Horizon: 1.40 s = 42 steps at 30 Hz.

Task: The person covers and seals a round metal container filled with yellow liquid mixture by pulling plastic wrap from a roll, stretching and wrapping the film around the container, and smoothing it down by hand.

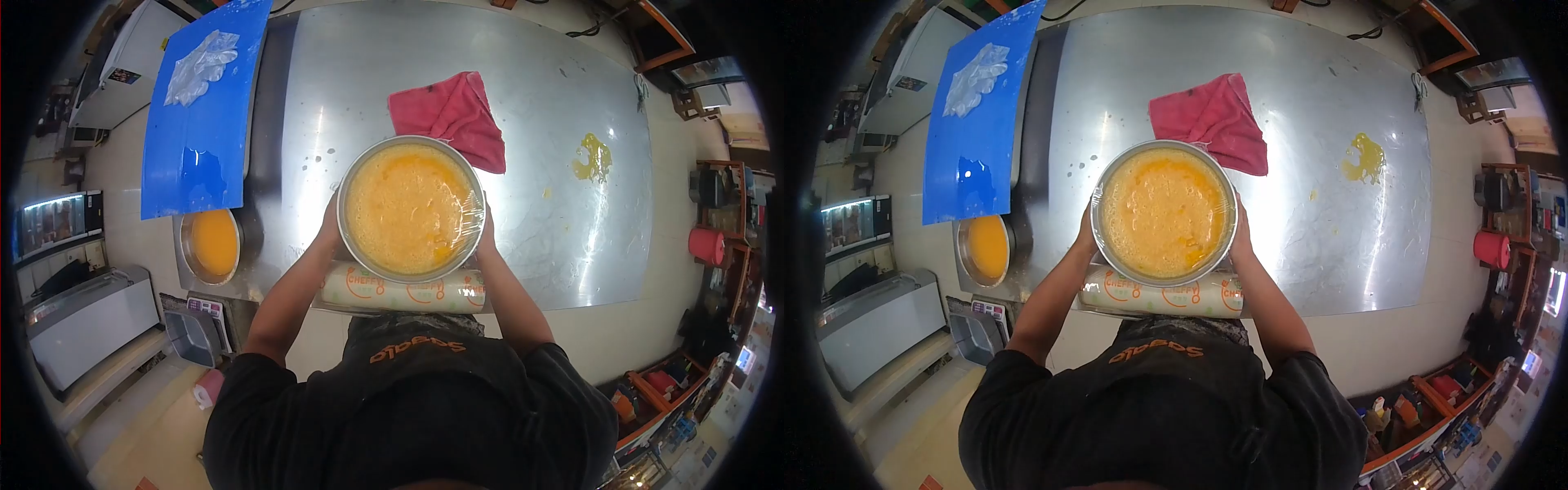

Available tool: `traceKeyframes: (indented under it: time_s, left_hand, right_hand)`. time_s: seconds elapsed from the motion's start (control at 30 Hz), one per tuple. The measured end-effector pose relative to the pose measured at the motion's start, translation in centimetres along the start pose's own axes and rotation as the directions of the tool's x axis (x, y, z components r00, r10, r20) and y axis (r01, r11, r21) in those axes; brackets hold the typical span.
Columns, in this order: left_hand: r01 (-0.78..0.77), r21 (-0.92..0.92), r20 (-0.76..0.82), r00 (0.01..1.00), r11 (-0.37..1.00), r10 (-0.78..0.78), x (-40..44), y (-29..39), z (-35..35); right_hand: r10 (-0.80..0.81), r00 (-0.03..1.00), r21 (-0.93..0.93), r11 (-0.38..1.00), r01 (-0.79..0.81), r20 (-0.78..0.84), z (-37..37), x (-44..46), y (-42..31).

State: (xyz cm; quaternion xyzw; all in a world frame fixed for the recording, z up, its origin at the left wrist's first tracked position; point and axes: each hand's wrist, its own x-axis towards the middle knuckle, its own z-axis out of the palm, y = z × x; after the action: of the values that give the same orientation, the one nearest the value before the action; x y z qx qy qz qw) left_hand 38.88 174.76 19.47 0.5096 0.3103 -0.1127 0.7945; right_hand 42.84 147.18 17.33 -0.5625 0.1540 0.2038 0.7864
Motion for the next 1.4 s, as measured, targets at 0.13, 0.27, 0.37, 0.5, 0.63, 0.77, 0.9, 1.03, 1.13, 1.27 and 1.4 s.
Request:
traceKeyframes:
  time_s: [0.13,0.27,0.37,0.5,0.63,0.77,0.9,1.03,1.13,1.27,1.4]
  left_hand:
    - [0.096,-0.423,0.089,0.994,0.901,-0.064,0.2,-0.6,-0.2]
    - [0.096,-0.450,0.071,0.995,0.888,-0.071,0.4,-0.5,0.0]
    - [0.120,-0.462,0.072,0.993,0.879,-0.098,0.1,0.1,0.1]
    - [0.015,-0.456,0.076,0.997,0.890,0.022,0.6,0.2,-0.6]
    - [-0.010,-0.480,0.058,0.997,0.877,0.044,-0.4,3.9,1.3]
    - [-0.434,0.019,-0.101,0.895,0.901,0.434,-1.1,10.1,4.1]
    - [-0.701,0.223,-0.050,0.686,0.677,0.726,-4.5,19.2,9.3]
    - [-0.652,-0.107,0.029,0.753,0.751,0.657,-8.4,26.7,12.7]
    - [-0.615,-0.236,0.075,0.761,0.753,0.645,-10.9,29.1,14.1]
    - [-0.612,-0.205,0.054,0.772,0.764,0.633,-11.2,27.5,12.8]
    - [-0.566,-0.094,0.038,0.820,0.819,0.571,-12.1,22.3,10.1]
  right_hand:
    - [0.111,0.991,0.158,0.983,-0.098,-0.076,1.5,-0.8,-1.1]
    - [0.128,0.982,0.523,0.832,-0.184,0.141,-0.2,0.1,0.9]
    - [0.097,0.995,0.396,0.914,-0.091,0.003,1.9,-1.2,-1.2]
    - [-0.097,0.983,0.452,0.892,0.017,0.154,0.7,-0.5,-0.3]
    - [-0.220,0.972,0.222,0.955,0.197,0.085,-0.3,-0.5,-1.4]
    - [-0.262,0.943,-0.018,0.964,0.264,-0.205,3.7,-0.9,-9.0]
    - [-0.398,0.897,0.046,0.909,0.413,-0.194,7.0,-2.3,-19.1]
    - [-0.469,0.857,0.106,0.861,0.498,-0.212,11.5,-5.9,-28.3]
    - [-0.554,0.820,0.106,0.815,0.569,-0.142,11.6,-6.4,-31.0]
    - [-0.497,0.853,0.166,0.838,0.519,-0.160,11.1,-7.9,-29.1]
    - [-0.359,0.907,0.258,0.875,0.410,-0.221,8.9,-9.2,-21.2]
